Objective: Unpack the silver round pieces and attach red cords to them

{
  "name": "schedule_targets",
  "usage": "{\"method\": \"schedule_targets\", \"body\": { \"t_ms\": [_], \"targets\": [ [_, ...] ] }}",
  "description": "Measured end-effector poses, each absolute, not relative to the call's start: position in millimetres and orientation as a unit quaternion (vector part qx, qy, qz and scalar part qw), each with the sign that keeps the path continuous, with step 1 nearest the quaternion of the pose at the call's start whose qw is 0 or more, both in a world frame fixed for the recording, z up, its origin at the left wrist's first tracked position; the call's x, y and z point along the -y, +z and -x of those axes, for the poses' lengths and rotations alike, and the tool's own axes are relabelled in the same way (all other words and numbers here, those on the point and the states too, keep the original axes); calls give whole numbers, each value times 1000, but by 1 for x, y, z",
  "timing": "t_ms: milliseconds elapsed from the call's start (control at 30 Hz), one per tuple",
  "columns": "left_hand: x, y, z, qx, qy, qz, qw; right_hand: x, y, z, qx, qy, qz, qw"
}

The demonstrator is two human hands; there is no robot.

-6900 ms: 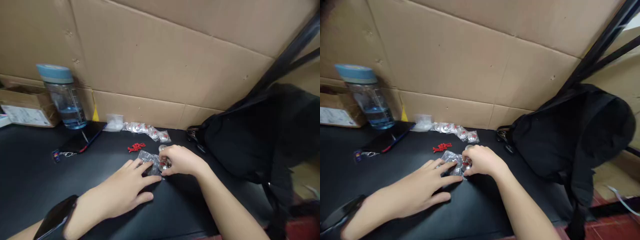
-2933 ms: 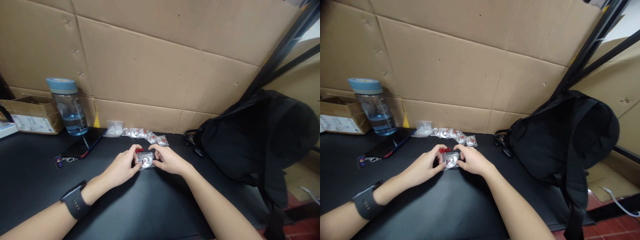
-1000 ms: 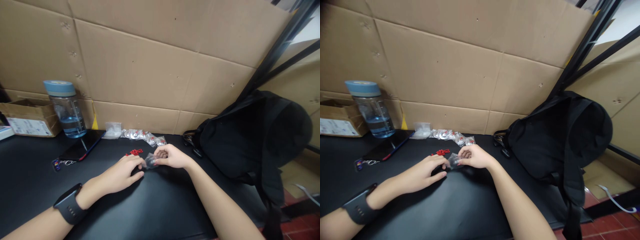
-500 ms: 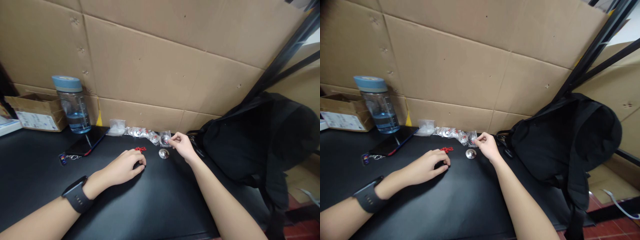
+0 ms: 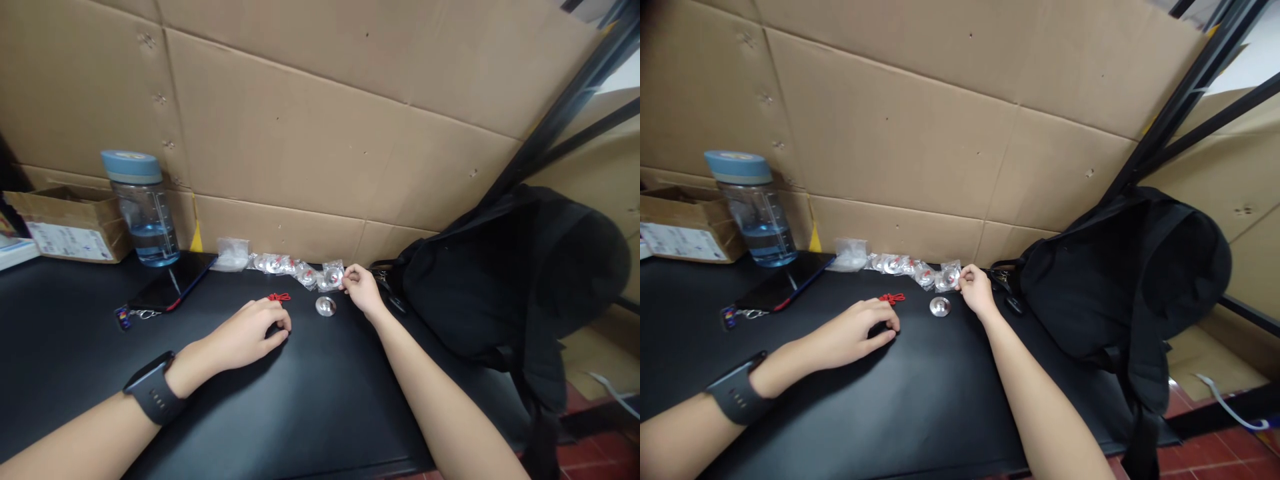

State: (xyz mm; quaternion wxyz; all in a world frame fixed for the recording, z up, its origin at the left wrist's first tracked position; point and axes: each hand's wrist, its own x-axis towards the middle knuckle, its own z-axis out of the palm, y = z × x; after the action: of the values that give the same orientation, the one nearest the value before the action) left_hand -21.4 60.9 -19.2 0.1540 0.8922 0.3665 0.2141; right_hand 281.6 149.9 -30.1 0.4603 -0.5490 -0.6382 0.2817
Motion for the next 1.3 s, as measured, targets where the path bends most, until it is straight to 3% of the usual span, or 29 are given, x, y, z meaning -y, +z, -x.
{"method": "schedule_targets", "body": {
  "t_ms": [200,667,833,1067,1300],
  "targets": [
    [-60,-19,21,-364,221,-891,158,-144,-22,-278,740,174,558,332],
    [-62,-21,22,-365,209,-894,157,-138,-22,-275,786,63,592,167],
    [-62,-20,22,-369,204,-893,155,-140,-7,-297,765,38,610,204],
    [-62,-21,22,-371,206,-892,155,-123,6,-286,867,214,419,165],
    [-65,-21,24,-388,213,-887,131,-112,8,-265,863,193,434,169]
  ]
}}
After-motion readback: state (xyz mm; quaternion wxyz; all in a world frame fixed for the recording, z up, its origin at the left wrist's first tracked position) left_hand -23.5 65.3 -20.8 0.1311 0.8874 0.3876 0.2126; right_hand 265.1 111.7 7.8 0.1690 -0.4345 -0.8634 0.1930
